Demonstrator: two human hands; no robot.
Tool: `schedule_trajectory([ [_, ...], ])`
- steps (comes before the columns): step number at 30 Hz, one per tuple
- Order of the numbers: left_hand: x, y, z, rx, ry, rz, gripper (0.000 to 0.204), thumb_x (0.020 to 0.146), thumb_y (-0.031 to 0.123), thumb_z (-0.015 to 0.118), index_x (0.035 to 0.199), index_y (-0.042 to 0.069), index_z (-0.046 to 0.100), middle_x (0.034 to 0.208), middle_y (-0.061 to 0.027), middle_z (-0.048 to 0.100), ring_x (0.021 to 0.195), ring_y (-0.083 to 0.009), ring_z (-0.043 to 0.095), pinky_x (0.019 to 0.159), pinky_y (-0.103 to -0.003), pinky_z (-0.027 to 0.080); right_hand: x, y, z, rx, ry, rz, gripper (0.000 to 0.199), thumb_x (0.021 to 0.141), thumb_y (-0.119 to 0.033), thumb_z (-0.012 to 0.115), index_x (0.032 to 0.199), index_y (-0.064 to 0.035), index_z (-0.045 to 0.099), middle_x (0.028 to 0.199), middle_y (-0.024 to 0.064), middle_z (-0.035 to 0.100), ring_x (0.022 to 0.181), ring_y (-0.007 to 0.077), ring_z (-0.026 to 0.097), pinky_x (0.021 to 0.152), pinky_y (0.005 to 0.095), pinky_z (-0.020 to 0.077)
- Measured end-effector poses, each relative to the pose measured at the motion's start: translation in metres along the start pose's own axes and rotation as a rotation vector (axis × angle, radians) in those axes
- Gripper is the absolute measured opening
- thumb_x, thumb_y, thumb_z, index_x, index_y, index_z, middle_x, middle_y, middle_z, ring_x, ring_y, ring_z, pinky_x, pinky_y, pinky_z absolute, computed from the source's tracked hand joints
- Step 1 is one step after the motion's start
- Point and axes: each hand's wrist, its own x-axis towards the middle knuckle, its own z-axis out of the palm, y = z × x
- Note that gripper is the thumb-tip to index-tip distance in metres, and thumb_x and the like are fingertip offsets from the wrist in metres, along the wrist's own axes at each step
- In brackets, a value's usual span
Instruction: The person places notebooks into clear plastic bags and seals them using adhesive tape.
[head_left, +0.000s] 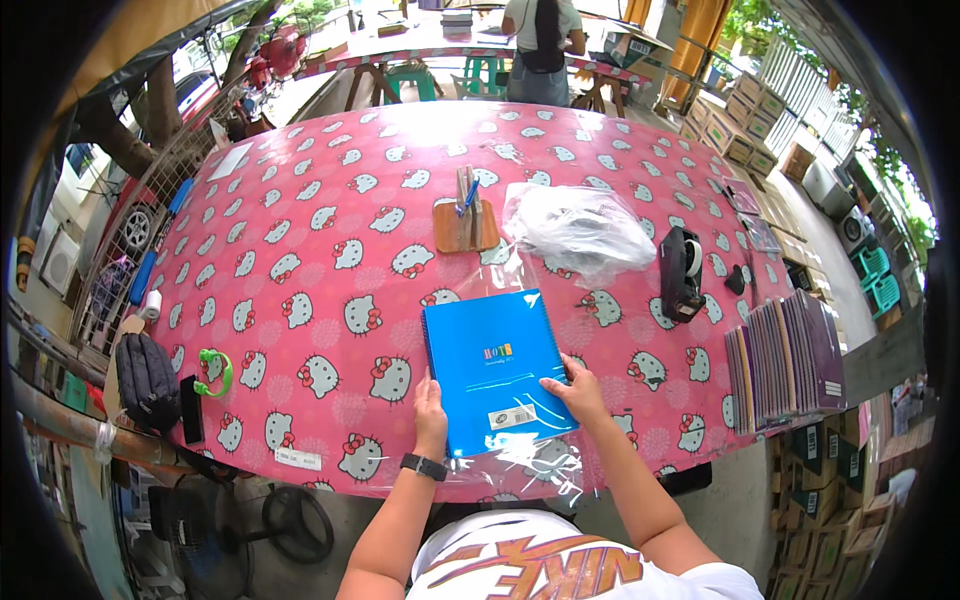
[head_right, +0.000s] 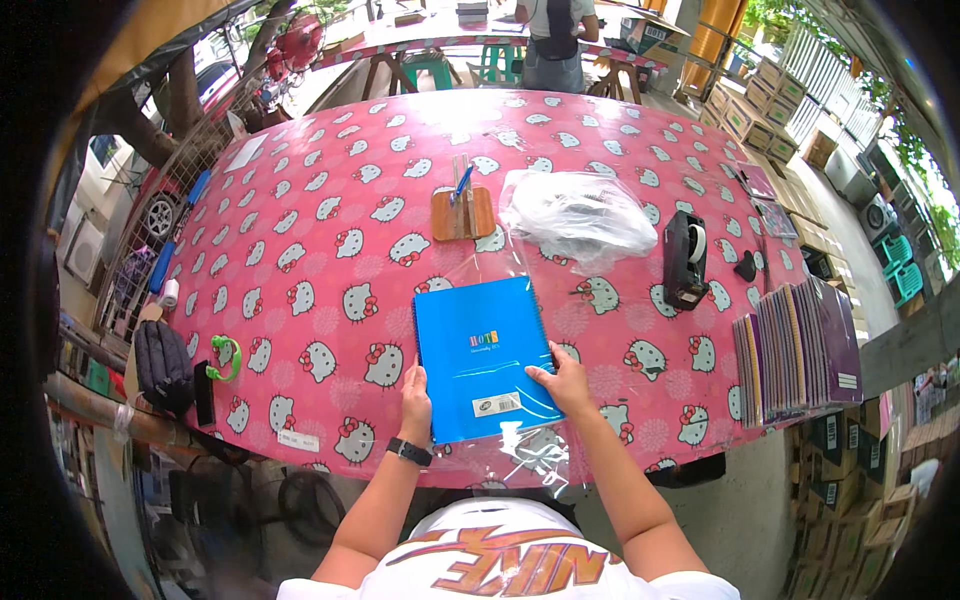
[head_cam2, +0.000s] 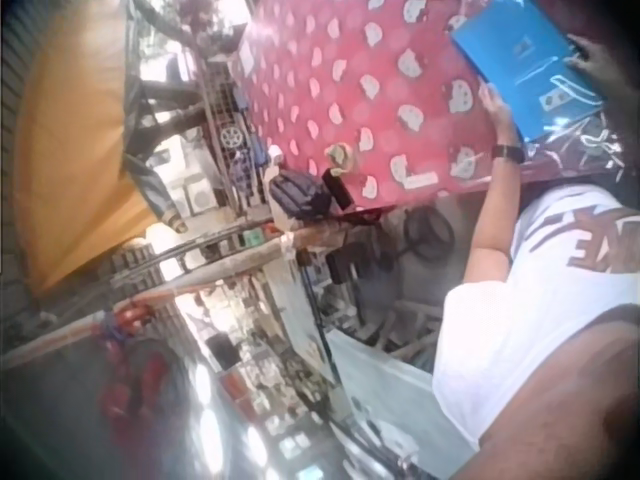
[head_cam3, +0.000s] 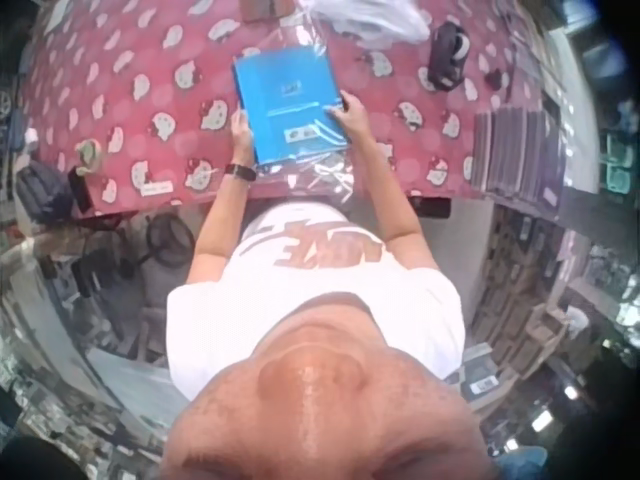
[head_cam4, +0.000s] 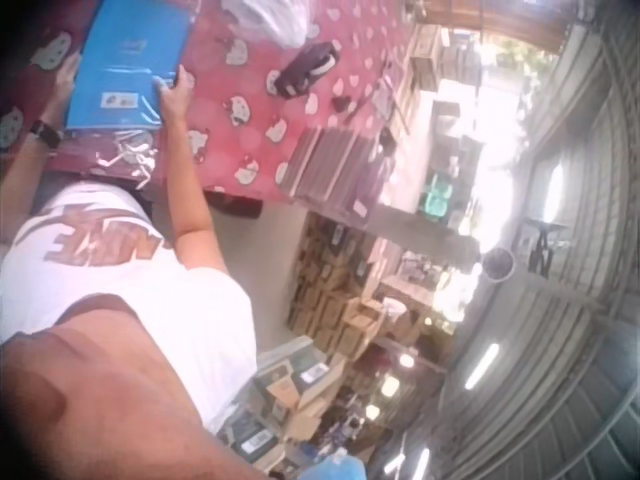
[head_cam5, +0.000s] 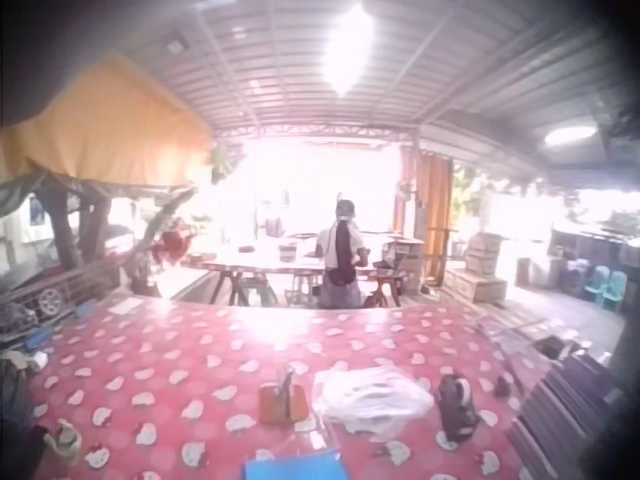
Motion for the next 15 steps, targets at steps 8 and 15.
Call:
schedule_trajectory([
  [8, 0.004, -0.012, -0.006, 0.095, 0.05, 0.021, 0.047, 0.099, 0.032, 0.035, 0.129, -0.003, 0.043, 0.121, -0.0145, 0.053, 0.111, -0.0219, 0.05, 0.096, -0.033, 0.038, -0.029, -0.043, 0.053, -1.007, -0.128, -0.286, 0.075, 0.091, -0.052, 0.038, 0.144, -0.0024, 0.018, 0.151, 0.0189, 0.006, 0.141, 0.0321, 0.002, 0.107, 0.0604, 0.0029],
  [15, -0.007, 0.002, -0.06, 0.938, 0.268, 0.283, 0.054, 0.088, 0.029, 0.054, 0.13, -0.003, 0.042, 0.133, -0.0211, 0.043, 0.122, -0.0359, 0.039, 0.102, -0.042, 0.031, -0.034, -0.04, 0.06, -0.994, -0.14, -0.415, 0.074, 0.091, -0.049, 0.037, 0.144, -0.0017, 0.015, 0.151, 0.0187, 0.008, 0.141, 0.031, 0.002, 0.109, 0.056, -0.0005],
])
